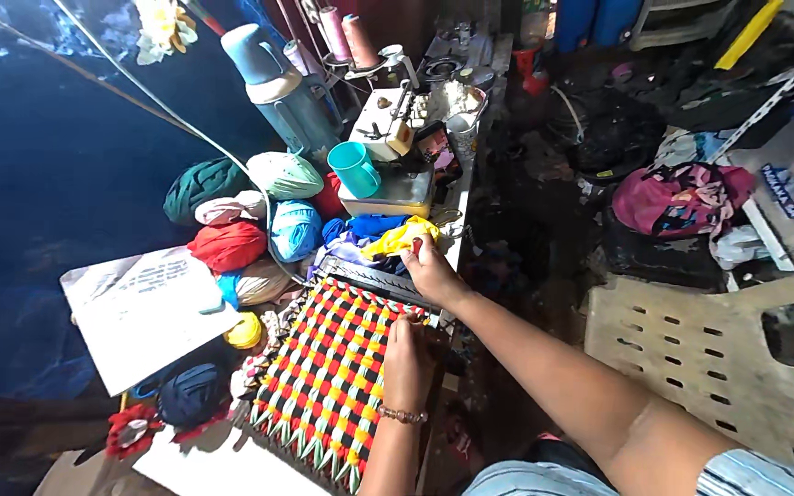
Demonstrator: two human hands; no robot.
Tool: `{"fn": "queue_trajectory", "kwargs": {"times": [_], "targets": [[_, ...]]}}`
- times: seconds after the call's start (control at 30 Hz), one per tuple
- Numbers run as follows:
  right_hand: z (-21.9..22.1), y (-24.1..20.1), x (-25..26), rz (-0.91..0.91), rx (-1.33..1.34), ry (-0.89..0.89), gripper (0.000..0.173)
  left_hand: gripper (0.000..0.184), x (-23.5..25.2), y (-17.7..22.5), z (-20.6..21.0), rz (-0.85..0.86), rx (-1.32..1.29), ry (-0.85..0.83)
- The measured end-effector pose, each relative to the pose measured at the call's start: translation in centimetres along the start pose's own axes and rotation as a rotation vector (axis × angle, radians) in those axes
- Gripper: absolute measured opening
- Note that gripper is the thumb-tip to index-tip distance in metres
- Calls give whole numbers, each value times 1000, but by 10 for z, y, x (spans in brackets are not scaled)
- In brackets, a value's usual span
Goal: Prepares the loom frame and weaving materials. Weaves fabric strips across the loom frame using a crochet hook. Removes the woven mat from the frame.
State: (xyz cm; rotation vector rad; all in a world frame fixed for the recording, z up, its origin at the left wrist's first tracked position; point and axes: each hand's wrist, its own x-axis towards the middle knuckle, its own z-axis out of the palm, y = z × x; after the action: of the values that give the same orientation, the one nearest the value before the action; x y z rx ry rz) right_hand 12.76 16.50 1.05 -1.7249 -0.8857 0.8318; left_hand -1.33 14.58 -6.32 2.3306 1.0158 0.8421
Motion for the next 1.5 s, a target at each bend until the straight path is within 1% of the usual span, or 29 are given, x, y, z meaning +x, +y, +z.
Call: {"fn": "queue_trajectory", "kwargs": {"times": [0.07,0.13,0.17,0.2,0.23,0.33,0.37,0.4,0.47,0.57,0.63,0.73,0.83,0.97,1.27,1.5], "targets": [[1,15,7,66,213,101,40,10,-2,-5,0,38,7,10],[0,24,9,144,521,163,24,10,-3,-12,0,82,-9,1],[-3,22,5,184,659,184,19,13,-4,-14,-1,95,-29,-22],[-5,20,-1,211,764,202,19,17,-4,-16,-2,101,-46,-51],[-6,19,-8,230,838,222,24,19,-3,-17,-3,107,-58,-59],[-6,16,-28,286,977,290,42,11,2,-18,-5,127,-65,-51],[-6,15,-33,295,1022,308,47,14,3,-20,-5,143,-59,-47],[-8,16,-37,297,1072,309,51,18,4,-21,-5,155,-64,-47],[-12,25,-44,279,1195,284,60,16,3,-24,-7,154,-99,-39],[-18,41,-53,293,1381,247,66,15,3,-33,-13,114,-158,-73],[-20,50,-60,297,1431,235,69,17,3,-40,-17,128,-188,-105],[-18,65,-63,231,1488,201,72,16,3,-41,-19,171,-193,-123],[-14,73,-59,158,1482,191,72,15,4,-41,-19,211,-155,-139],[-12,74,-52,115,1432,199,71,15,4,-38,-16,222,-119,-146],[-10,74,-57,82,1384,205,69,14,4,-36,-12,206,-83,-167],[-12,83,-60,72,1380,202,69,13,2,-32,-9,191,-63,-185]]}}
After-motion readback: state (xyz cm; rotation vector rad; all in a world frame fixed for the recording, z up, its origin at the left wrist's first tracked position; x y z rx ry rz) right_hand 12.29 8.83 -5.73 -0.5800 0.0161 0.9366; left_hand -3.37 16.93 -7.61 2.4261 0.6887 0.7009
